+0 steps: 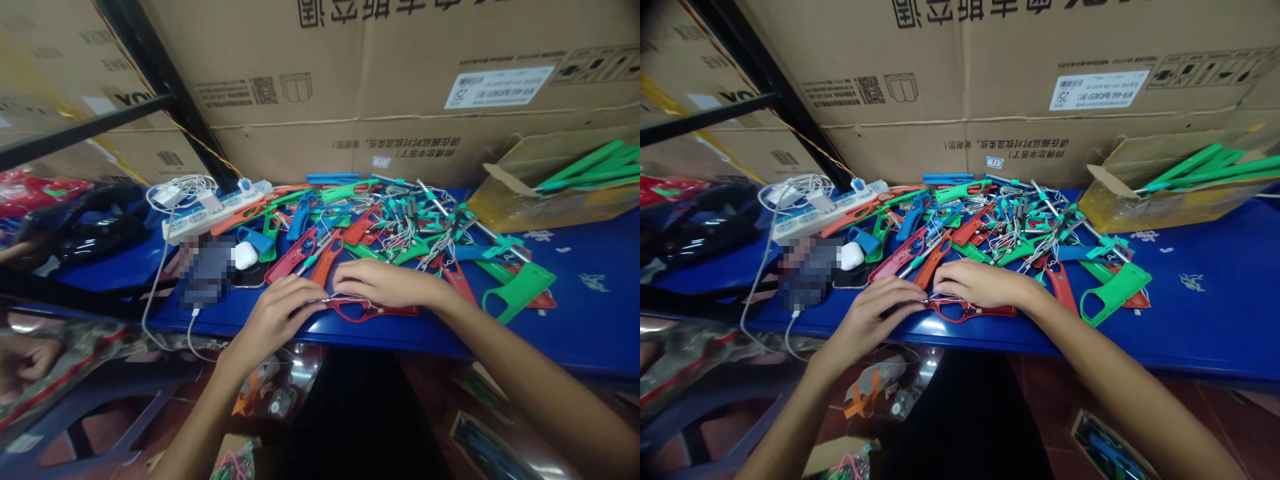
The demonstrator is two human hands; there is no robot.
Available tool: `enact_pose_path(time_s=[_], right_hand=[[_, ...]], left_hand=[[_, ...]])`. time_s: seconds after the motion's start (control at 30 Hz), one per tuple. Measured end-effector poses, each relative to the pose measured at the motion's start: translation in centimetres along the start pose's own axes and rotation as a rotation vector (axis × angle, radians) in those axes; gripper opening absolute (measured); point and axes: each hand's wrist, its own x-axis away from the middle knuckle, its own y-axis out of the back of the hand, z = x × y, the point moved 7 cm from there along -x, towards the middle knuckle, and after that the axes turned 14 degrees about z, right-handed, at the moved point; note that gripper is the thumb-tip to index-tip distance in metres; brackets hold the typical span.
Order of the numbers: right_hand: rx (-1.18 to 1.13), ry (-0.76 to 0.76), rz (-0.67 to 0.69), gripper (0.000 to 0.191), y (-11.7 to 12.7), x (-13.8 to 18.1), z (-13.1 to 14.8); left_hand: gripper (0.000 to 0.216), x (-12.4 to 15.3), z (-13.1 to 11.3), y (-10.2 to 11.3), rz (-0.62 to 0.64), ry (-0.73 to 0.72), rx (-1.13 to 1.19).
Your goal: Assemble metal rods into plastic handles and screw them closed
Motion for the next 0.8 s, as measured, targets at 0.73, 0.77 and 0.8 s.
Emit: enact_pose_path(time_s=[0.73,0.77,0.8], right_hand=[[0.074,0.001,0.012,0.020,0.10,0.57,0.04],[0.072,0.003,0.034,0.020,0.01,0.53,0.06],[0.070,0.007,0.053,0.020,-0.08,0.50,0.13]], left_hand=[[0.015,0.04,0.08,-0.41,0.042,0.018,0.031],[0.015,0.07,0.08,-0.40,0.041,0.020,0.031],[0.016,0.09,0.08,-0.37,0.039,0.023,0.030]])
